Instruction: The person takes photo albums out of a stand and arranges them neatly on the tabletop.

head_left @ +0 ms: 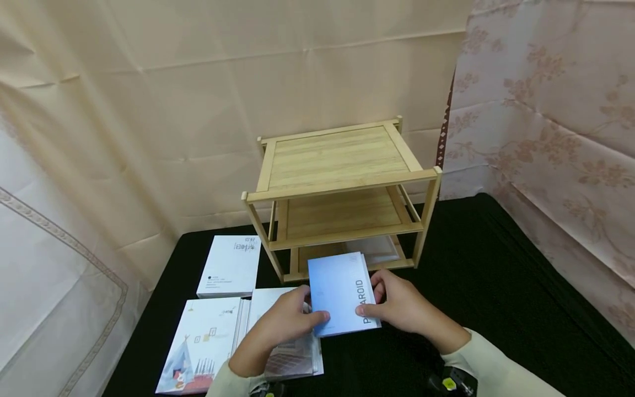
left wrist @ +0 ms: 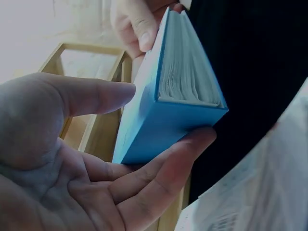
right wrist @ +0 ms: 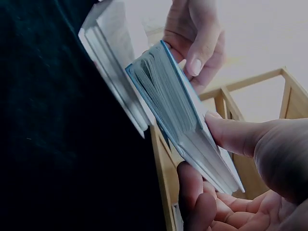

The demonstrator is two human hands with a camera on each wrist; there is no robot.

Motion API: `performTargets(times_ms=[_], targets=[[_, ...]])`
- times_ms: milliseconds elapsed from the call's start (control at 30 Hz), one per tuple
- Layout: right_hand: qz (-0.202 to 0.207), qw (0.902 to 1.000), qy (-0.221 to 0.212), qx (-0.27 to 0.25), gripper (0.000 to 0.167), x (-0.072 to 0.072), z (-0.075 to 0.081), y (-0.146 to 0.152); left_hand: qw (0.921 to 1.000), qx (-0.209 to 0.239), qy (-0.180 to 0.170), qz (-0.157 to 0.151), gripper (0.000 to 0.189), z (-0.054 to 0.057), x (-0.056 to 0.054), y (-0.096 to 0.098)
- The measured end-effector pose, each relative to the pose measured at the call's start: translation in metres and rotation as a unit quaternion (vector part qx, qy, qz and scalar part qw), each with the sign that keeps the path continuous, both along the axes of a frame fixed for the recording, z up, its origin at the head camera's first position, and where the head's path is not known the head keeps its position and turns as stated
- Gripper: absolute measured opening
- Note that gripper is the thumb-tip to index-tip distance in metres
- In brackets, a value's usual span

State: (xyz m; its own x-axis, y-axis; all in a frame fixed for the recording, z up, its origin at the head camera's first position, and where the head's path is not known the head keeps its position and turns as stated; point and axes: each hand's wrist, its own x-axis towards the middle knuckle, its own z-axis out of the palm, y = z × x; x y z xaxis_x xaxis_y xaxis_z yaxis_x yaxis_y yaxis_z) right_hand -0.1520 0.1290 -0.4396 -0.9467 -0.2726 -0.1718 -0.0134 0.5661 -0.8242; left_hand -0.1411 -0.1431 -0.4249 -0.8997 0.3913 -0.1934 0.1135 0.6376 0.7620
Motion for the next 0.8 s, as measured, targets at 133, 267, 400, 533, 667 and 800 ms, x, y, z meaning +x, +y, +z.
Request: performTargets(times_ms=[133, 267, 400, 533, 667, 800], targets=[[0.013, 0.9999, -0.005, -0.001, 0.063, 0.011, -0.001, 0.003, 0.9999, -0.011, 0.001, -0.007, 0.066, -0.004, 0.012, 0.003], [0.024, 0.9996, -0.011, -0.002, 0.064, 0.018, -0.008, 0.006, 0.9999, -0.011, 0.000, -0.011, 0.067, -0.006, 0.019, 0.004], [0.030, 0.9993, -0.022, 0.001, 0.064, 0.022, -0.015, 0.009, 0.9997, -0.017, -0.012, -0.016, 0.063, -0.008, 0.024, 0.005], [0.029, 0.9991, -0.031, 0.008, 0.065, 0.026, -0.020, 0.012, 0.9993, -0.024, -0.020, -0.020, 0.059, -0.011, 0.028, 0.007], [0.029, 0.9988, -0.036, 0.014, 0.064, 0.030, -0.023, 0.014, 0.9990, -0.033, -0.021, -0.021, 0.055, -0.016, 0.029, 0.008], [0.025, 0.9988, -0.039, 0.015, 0.064, 0.032, -0.025, 0.015, 0.9990, -0.037, -0.018, -0.020, 0.041, -0.021, 0.029, 0.009]])
